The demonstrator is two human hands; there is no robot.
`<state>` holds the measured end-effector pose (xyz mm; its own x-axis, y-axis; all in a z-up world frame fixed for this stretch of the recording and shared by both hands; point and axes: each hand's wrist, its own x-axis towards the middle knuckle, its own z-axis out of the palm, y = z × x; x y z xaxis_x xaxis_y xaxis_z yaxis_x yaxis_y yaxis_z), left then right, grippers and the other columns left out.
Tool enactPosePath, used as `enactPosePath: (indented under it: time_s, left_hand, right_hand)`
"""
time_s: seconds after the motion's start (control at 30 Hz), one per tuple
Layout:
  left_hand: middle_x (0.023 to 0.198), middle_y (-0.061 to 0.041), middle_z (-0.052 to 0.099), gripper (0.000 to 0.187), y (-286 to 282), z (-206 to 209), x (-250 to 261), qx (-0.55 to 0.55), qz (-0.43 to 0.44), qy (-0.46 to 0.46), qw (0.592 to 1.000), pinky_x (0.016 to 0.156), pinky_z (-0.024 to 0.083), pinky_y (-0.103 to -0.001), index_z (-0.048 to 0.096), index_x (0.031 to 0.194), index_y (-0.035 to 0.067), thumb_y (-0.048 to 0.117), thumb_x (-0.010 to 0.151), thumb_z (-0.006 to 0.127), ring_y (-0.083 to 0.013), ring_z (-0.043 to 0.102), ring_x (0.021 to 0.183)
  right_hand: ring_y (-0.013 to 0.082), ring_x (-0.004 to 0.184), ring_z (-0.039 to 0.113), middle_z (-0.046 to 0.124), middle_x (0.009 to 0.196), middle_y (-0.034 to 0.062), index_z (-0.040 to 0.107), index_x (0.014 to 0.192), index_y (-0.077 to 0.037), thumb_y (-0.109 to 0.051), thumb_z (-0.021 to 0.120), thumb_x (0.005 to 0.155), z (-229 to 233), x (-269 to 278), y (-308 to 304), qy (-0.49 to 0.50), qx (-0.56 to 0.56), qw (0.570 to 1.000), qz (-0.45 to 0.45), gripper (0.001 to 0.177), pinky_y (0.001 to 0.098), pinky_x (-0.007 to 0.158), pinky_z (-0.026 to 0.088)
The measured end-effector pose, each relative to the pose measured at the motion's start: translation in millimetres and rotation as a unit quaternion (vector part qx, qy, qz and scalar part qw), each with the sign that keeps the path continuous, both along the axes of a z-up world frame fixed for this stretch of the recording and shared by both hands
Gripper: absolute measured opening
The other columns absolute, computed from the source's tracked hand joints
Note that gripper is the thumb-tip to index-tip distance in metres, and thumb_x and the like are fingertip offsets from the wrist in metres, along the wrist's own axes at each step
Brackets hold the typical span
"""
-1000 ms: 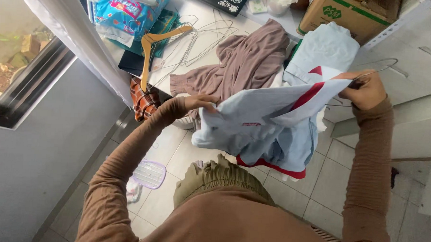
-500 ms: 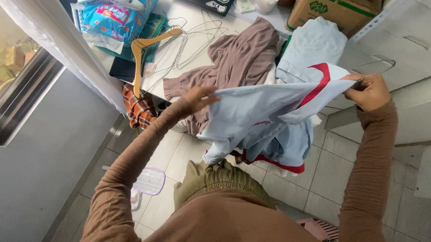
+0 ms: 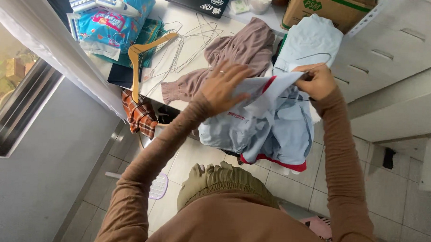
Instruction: Hanging shirts on hangers and organizing clothes in a closet.
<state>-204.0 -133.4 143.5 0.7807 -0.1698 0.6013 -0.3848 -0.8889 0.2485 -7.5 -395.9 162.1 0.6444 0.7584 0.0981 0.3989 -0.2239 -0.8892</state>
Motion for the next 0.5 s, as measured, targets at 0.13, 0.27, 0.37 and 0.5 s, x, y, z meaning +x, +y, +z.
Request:
enactPosePath:
  time_s: [0.13,0.27,0.37,0.5]
  left_hand:
    - [0.137,-0.016,0.058,0.063,-31.3,0.3,17.2,-0.034,-0.032,0.018,0.999,0.106,0.043,-0.049,0.044,0.150,0.006,0.043,0.102,0.062,-0.0319,0.060,0.122]
    - [0.118,-0.012,0.069,0.042,-22.5,-18.4,28.5,-0.130,-0.032,0.060,0.989,0.077,0.055,-0.042,0.053,0.138,0.011,0.037,0.106,0.061,-0.0313,0.070,0.095]
    - [0.099,-0.012,0.071,0.031,-10.6,-13.2,26.5,-0.194,-0.009,0.076,0.978,0.069,0.054,-0.040,0.063,0.124,0.011,0.035,0.104,0.065,-0.0303,0.070,0.081]
    - [0.077,-0.013,0.067,0.032,9.4,3.0,20.2,-0.284,0.028,0.131,0.949,0.063,0.050,-0.038,0.072,0.107,0.004,0.034,0.097,0.071,-0.0265,0.063,0.066]
  right_hand:
    - [0.0037,0.072,0.060,0.072,0.084,0.0009,0.075,0.107,0.002,-0.007,0.076,0.092,-8.1,-13.6,26.4,-0.018,-0.006,1.000,0.004,0.018,0.0221,0.060,0.048]
    - [0.0095,0.068,0.062,0.071,0.082,0.0087,0.071,0.122,0.002,-0.015,0.074,0.097,5.2,-30.0,29.2,0.074,-0.030,0.996,0.049,0.030,0.0265,0.060,0.051]
    - [0.0131,0.076,0.071,0.074,0.088,0.0115,0.062,0.134,-0.003,-0.021,0.068,0.097,32.1,-31.1,16.8,0.137,-0.021,0.986,0.096,0.042,0.0283,0.066,0.060]
    - [0.0163,0.095,0.075,0.075,0.104,0.0107,0.062,0.136,-0.006,-0.028,0.059,0.106,10.7,15.8,-19.3,0.097,0.034,0.995,-0.009,0.038,0.0328,0.085,0.063]
